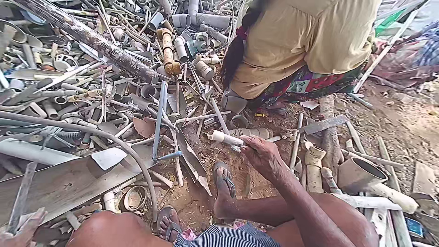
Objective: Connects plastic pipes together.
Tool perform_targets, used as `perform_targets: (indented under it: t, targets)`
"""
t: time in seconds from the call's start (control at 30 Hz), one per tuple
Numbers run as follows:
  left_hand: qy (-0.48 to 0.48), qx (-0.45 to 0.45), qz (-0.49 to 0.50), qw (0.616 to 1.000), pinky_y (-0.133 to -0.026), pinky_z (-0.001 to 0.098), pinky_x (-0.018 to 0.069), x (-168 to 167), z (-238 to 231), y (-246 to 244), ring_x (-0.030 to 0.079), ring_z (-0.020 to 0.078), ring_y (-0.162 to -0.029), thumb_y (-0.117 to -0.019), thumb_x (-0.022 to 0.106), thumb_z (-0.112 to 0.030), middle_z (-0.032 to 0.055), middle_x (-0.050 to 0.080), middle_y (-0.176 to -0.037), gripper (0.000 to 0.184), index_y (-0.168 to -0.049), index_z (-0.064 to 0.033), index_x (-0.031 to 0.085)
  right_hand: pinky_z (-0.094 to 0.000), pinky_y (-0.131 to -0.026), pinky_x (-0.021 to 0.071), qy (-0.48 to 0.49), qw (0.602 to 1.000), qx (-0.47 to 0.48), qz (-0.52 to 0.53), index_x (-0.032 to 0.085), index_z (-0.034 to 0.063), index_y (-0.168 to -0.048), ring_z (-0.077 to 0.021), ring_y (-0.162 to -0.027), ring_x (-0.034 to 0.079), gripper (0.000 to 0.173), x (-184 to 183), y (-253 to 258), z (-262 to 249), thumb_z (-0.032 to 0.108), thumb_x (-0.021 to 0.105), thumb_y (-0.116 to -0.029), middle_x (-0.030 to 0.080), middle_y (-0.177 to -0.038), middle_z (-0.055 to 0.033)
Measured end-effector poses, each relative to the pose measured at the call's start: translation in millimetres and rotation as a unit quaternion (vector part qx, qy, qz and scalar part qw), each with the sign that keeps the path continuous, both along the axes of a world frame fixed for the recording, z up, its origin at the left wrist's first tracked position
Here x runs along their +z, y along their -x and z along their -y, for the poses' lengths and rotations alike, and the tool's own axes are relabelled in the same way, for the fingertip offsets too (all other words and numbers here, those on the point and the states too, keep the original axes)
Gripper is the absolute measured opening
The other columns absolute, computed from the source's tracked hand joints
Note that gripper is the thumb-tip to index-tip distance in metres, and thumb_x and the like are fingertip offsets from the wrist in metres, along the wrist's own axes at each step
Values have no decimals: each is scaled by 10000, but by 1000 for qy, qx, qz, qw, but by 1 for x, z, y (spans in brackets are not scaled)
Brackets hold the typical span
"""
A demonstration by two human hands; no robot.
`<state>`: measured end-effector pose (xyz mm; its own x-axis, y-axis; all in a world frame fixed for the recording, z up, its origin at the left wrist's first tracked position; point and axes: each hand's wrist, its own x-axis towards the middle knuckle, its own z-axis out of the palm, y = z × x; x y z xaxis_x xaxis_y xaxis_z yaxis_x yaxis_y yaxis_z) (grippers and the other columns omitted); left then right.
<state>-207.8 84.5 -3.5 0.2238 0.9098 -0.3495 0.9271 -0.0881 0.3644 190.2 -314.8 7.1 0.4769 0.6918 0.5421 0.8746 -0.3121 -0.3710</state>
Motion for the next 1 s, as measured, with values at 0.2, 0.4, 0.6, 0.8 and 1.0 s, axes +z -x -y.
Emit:
perform_targets:
  t: [0.2,0.4,0.6,0.8,1.0]
  targets:
    - [-49,-147,297,942,-462,139,414,59,53,-107,476,-63,-492,-1020,550,-342,-54,684,-831,353,-1137,-32,674,-356,-615,534,3,999,-9,37,735,74,-1078,-248,-704,669,410,10,17,-4,392,477,-1055,674,-782,-129]
    - [233,-267,500,790,-410,118,417,66,144,-206,493,-42,-462,-954,655,-313,-104,710,-825,364,-1211,-55,655,-323,-604,497,-9,995,-13,93,737,96,-1085,-234,-695,633,373,16,32,1,397,520,-1040,660,-763,-101]
    - [326,-294,539,719,-461,120,477,61,180,-231,553,-37,-508,-935,647,-34,-75,718,-820,150,-1067,-48,719,-303,-674,494,-29,992,-21,125,730,116,-1086,-223,-750,625,294,10,37,11,355,568,-1030,671,-794,-90]
    - [325,-296,514,736,-489,120,480,59,186,-229,568,-39,-548,-882,661,50,-46,739,-934,227,-1092,-24,708,-318,-703,525,-4,994,-34,104,729,111,-1054,-240,-788,658,264,-4,43,15,334,599,-1001,702,-840,-92]
    - [273,-310,497,763,-515,112,479,46,184,-232,567,-58,-573,-889,637,73,-39,746,-986,203,-1065,-6,703,-387,-670,550,52,995,-34,75,743,96,-1130,-284,-773,684,263,-13,54,11,268,628,-967,725,-875,-103]
